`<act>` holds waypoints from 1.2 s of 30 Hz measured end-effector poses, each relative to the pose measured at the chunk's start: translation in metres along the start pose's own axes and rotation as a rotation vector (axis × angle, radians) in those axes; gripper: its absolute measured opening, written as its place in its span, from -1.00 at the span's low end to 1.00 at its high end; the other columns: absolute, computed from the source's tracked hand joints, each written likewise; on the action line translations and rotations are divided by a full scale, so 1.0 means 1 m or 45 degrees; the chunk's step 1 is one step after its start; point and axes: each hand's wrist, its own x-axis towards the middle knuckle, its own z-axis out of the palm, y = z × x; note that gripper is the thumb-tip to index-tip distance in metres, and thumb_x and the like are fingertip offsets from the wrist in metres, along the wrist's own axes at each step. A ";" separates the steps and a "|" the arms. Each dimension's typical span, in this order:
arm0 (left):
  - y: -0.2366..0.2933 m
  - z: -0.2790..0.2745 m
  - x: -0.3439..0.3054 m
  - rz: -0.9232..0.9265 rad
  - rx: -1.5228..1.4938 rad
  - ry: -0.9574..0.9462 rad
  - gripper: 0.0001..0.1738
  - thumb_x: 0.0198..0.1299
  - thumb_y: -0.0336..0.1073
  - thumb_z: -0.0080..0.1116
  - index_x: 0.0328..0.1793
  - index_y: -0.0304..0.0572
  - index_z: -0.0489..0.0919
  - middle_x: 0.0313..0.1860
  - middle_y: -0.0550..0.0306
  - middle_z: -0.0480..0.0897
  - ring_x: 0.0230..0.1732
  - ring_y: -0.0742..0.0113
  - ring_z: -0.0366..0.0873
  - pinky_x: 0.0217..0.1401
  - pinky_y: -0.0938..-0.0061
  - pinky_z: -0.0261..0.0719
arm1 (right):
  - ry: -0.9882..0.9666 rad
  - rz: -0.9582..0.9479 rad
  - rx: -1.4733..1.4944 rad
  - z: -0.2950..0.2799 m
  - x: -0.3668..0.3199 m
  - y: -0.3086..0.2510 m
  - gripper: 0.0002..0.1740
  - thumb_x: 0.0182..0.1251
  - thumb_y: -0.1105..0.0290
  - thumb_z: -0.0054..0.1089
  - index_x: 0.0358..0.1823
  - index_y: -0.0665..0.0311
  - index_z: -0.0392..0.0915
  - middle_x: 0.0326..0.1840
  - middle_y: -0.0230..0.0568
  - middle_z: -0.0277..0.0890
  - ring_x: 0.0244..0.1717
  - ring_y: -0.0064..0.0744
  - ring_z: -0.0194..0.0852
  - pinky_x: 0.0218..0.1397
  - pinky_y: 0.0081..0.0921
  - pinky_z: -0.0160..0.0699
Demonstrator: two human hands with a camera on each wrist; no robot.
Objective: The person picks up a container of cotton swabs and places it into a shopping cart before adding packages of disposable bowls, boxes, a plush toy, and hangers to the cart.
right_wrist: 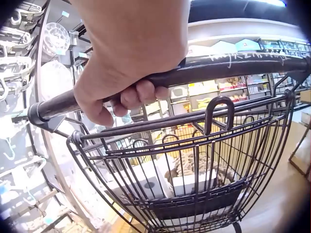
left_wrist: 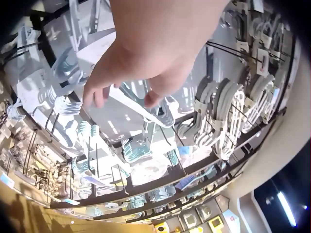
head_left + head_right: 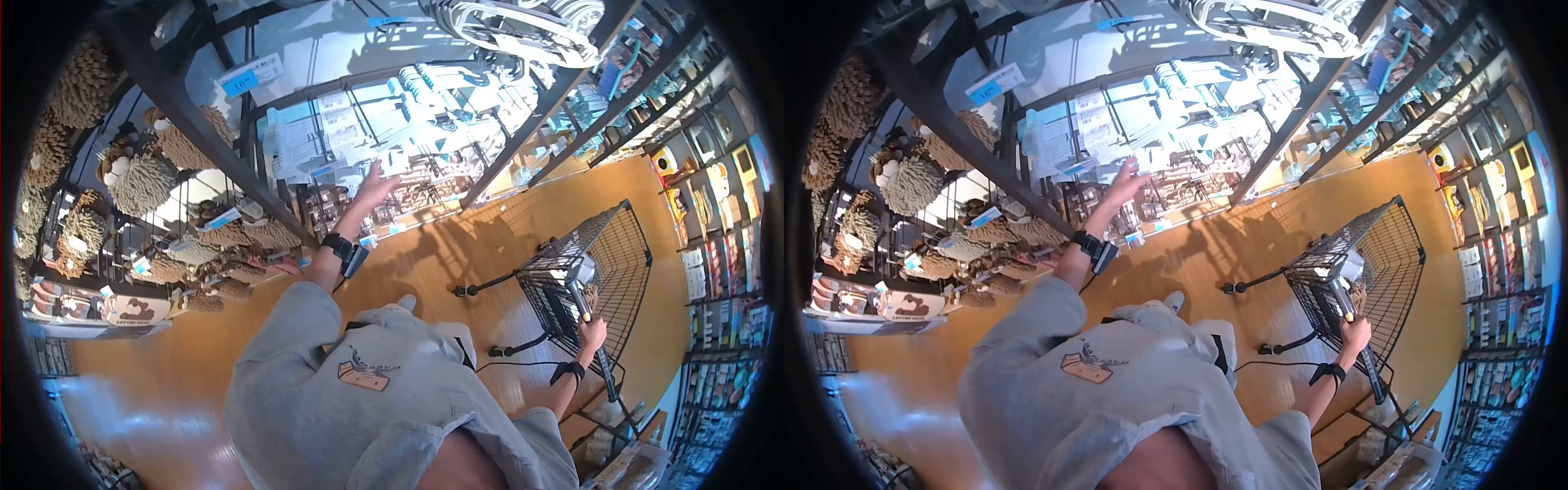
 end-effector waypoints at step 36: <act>-0.086 -0.068 0.086 0.429 -1.450 0.691 -0.79 0.27 -0.12 0.38 -0.16 -0.01 0.63 -0.29 0.44 0.52 -0.26 0.64 0.39 -0.15 0.61 0.38 | 0.078 -0.057 0.040 0.031 0.091 0.037 -0.67 0.03 0.15 0.41 -0.42 0.31 0.68 -0.42 0.10 0.62 -0.32 0.18 0.60 -0.25 -0.04 0.57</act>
